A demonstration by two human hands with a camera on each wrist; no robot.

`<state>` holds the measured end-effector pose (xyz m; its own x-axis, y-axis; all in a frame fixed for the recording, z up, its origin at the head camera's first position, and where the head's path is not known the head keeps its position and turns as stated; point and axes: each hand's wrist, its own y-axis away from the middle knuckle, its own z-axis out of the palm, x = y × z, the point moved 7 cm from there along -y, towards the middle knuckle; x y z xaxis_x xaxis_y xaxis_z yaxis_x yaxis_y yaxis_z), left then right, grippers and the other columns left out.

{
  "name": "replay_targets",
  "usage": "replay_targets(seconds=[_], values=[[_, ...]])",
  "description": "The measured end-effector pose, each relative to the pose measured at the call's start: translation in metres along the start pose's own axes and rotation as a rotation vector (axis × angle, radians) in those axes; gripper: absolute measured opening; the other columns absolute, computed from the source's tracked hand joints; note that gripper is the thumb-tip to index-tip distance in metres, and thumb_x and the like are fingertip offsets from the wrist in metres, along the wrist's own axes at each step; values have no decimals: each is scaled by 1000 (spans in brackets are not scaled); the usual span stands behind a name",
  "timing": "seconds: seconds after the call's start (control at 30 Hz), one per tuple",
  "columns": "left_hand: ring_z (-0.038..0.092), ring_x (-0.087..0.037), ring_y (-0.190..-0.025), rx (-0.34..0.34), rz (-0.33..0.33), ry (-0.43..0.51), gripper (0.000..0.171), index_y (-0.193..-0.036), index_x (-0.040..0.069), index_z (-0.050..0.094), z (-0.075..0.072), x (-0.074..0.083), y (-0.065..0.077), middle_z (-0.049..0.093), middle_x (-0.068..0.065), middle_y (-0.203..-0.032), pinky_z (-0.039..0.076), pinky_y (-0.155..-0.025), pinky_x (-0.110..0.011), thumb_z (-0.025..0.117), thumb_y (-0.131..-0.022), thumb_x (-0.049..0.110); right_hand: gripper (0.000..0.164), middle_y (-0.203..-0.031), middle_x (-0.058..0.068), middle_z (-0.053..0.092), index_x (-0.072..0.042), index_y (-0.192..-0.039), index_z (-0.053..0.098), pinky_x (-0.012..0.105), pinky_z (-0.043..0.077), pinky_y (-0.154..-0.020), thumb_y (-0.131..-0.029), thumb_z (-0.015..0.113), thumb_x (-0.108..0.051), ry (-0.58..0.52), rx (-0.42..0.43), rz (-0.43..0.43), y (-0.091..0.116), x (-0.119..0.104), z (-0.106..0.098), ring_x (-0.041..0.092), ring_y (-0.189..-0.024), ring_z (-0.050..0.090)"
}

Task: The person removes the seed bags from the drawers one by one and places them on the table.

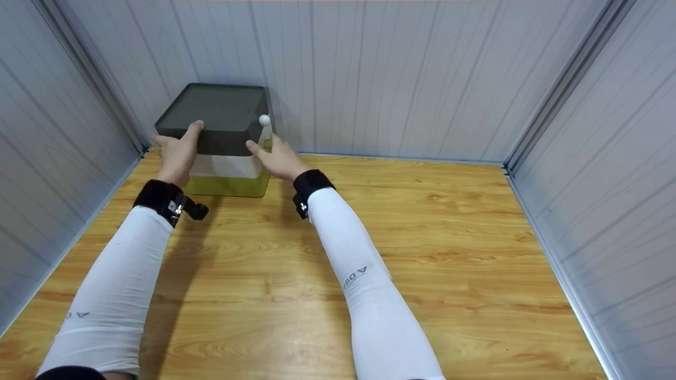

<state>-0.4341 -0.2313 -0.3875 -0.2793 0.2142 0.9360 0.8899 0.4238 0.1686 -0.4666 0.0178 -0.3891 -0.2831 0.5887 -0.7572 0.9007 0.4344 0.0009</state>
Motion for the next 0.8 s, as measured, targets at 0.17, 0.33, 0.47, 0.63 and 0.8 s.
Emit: replay_targets(seconds=[0.17,0.33,0.47,0.63,0.8], values=[[13,-43,-168,-5,-1,-12,132,-165,15,-40,-2,-1,1,-9,-28,-182,19,-136,-49,56,-99,77,97,-182,23,21,2,-176,14,44,28,-134,-115,40,-68,4,2,5,1,2,-4,37,-165,33],[15,-40,-168,-25,19,-19,129,-164,16,-42,-3,-1,2,-6,-27,-183,20,-136,-48,54,-99,72,100,-183,23,18,1,-176,12,45,25,-135,-113,39,-71,-9,21,29,0,7,-12,36,-166,28],[13,-39,-169,-45,48,-10,127,-164,17,-43,-6,-1,1,-5,-27,-183,21,-136,-48,53,-100,70,102,-184,22,14,-1,-177,8,46,21,-136,-112,40,-73,-34,42,49,-1,11,-18,36,-168,23],[1,-36,-171,-93,73,39,125,-161,21,-46,-6,-4,1,-17,-24,-183,16,-136,-47,53,-102,68,105,-184,23,14,-4,-178,4,48,20,-136,-111,42,-75,-67,90,66,-2,16,-25,36,-168,22],[-6,-29,-171,-120,108,79,123,-160,20,-47,-7,-3,1,-21,-19,-183,14,-137,-42,52,-104,64,104,-183,24,15,-6,-178,2,49,19,-136,-111,42,-75,-80,110,71,-2,18,-31,37,-168,22]])
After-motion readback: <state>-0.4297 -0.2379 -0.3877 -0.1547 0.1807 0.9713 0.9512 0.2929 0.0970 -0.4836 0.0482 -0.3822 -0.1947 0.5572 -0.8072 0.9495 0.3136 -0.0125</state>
